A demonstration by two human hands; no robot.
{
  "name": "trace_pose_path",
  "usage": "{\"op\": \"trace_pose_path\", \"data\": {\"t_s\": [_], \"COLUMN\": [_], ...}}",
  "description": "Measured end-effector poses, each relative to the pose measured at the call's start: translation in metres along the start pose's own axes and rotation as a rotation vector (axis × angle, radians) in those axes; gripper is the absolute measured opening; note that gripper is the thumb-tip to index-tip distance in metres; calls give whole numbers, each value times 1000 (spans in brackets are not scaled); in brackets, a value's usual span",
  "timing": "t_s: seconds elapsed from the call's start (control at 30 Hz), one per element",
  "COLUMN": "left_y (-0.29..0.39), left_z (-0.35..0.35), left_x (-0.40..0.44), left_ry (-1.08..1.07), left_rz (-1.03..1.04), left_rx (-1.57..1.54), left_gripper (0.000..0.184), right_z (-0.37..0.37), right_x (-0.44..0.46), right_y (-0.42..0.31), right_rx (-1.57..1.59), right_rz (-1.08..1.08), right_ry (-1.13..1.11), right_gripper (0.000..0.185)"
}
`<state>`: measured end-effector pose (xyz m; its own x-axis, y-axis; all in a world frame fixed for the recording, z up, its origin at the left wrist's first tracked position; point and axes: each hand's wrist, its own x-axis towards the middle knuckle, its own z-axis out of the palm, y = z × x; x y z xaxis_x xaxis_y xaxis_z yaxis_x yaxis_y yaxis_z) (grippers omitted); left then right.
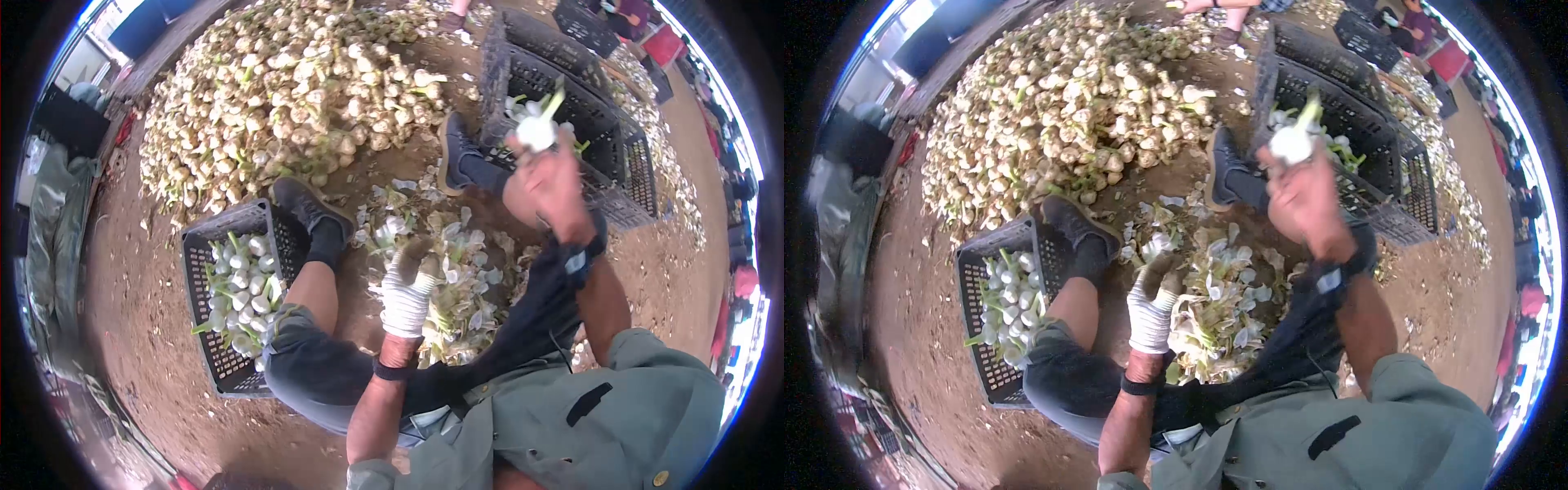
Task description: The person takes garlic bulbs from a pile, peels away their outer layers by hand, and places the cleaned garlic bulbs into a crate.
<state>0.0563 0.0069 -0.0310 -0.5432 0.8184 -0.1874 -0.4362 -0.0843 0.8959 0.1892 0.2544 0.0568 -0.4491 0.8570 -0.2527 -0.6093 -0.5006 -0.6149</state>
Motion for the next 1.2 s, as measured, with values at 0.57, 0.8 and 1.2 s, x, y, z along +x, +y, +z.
{"op": "trace_pose_path", "data": {"t_s": [0.57,0.8,1.2], "left_y": [53,46,35], "left_z": [-1,-5,-1], "left_x": [11,11,16], "left_ry": [88,17,73], "left_rz": [-396,-383,-380], "left_rx": [-218,-150,-137], "left_gripper": [42,45,45], "right_z": [-32,-21,-44], "right_x": [250,272,272], "right_y": [266,307,300], "right_rx": [-2161,-2581,-2167], "right_rz": [-235,-39,-177], "right_ry": [-706,-761,-263], "right_gripper": [55,63,60]}}
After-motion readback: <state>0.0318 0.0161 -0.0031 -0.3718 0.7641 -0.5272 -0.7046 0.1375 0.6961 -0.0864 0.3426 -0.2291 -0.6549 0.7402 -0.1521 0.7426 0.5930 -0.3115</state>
